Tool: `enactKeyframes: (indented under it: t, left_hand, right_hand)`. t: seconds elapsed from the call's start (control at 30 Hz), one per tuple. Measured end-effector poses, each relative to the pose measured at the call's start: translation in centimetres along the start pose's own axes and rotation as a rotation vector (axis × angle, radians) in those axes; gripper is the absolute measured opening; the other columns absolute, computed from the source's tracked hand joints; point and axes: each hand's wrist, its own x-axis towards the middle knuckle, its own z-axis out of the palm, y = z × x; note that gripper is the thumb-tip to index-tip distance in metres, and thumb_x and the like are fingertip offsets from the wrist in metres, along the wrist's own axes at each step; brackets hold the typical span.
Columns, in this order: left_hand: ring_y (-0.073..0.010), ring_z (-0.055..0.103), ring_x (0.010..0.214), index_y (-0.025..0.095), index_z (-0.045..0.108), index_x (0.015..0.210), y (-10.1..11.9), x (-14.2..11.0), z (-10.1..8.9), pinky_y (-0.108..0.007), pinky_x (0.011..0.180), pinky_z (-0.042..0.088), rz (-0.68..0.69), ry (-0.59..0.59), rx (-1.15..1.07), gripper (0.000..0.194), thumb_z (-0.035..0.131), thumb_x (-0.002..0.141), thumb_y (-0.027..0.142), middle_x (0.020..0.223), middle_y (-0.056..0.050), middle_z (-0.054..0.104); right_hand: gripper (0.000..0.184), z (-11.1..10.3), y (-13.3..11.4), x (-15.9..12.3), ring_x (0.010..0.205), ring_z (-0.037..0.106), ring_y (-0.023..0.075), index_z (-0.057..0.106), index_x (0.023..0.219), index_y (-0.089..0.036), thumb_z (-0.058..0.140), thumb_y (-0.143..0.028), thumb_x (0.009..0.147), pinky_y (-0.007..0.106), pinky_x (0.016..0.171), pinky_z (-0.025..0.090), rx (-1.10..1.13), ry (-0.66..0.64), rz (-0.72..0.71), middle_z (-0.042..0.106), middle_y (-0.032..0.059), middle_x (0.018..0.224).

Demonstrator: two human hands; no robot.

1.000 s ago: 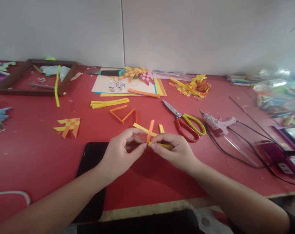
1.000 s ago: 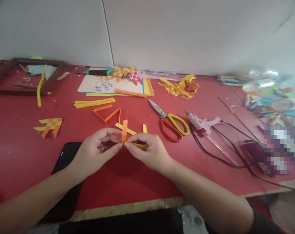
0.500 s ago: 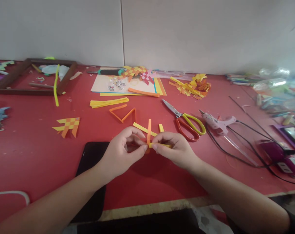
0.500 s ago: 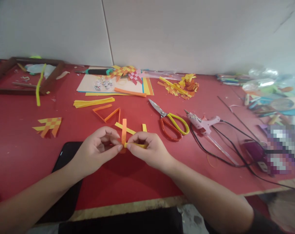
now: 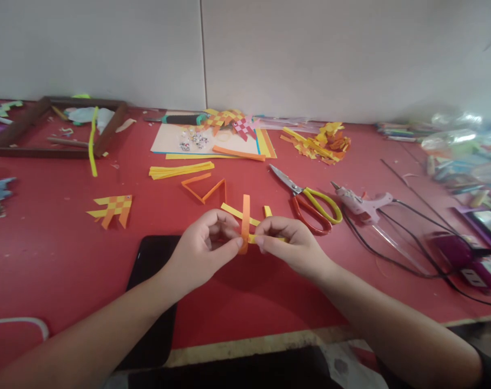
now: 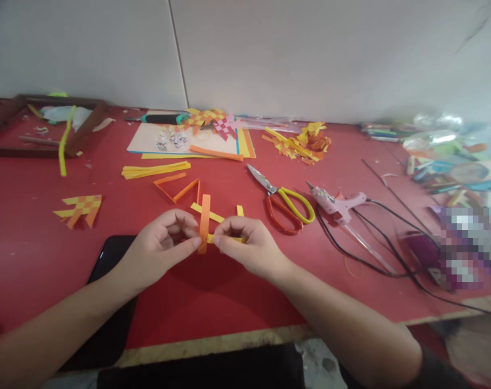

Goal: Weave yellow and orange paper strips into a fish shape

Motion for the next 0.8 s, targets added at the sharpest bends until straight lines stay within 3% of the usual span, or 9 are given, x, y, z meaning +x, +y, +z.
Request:
enactKeyframes:
  t: [0.13,0.27,0.63,0.8]
  left_hand:
    - [-0.0100,0.059,0.081,0.020,0.056,0.094,0.00,0.00,0.05,-0.023,0.076,0.050,-0.002,-0.020,-0.033,0.018,0.070,0.082,0.022,0.089,0.002,0.060]
    - [-0.0142,0.063,0.091,0.020,0.059,0.100,-0.15,0.01,0.05,-0.029,0.084,0.051,-0.050,-0.113,-0.057,0.027,0.074,0.082,0.031,0.099,-0.002,0.063]
    - [-0.0155,0.069,0.073,0.020,0.058,0.105,0.08,-0.13,-0.01,-0.029,0.072,0.057,-0.064,-0.020,0.033,0.028,0.072,0.083,0.031,0.083,-0.002,0.070]
    - [-0.0168,0.070,0.092,0.021,0.060,0.102,0.03,-0.33,0.21,-0.026,0.078,0.058,0.012,0.039,0.113,0.022,0.070,0.083,0.026,0.097,-0.004,0.071]
  right_hand:
    - [0.021,0.04,0.03,0.00,0.055,0.045,0.0083,0.063,0.071,-0.016,0.071,-0.035,0.076,0.024,0.053,0.035,0.021,-0.008,-0.011,0.056,-0.0018,0.060]
    - [0.023,0.05,0.29,-0.06,0.055,0.047,0.0083,0.065,0.075,-0.016,0.072,-0.037,0.077,0.024,0.054,0.037,0.046,-0.037,-0.015,0.057,-0.0015,0.063]
    - [0.024,0.05,0.34,-0.15,0.057,0.047,0.0084,0.063,0.075,-0.016,0.071,-0.038,0.080,0.023,0.054,0.038,0.008,-0.055,-0.060,0.057,-0.0011,0.063]
    - [0.019,0.22,0.41,-0.29,0.057,0.050,0.0089,0.066,0.076,-0.015,0.068,-0.033,0.082,0.023,0.054,0.040,-0.129,-0.001,-0.145,0.062,0.0005,0.066]
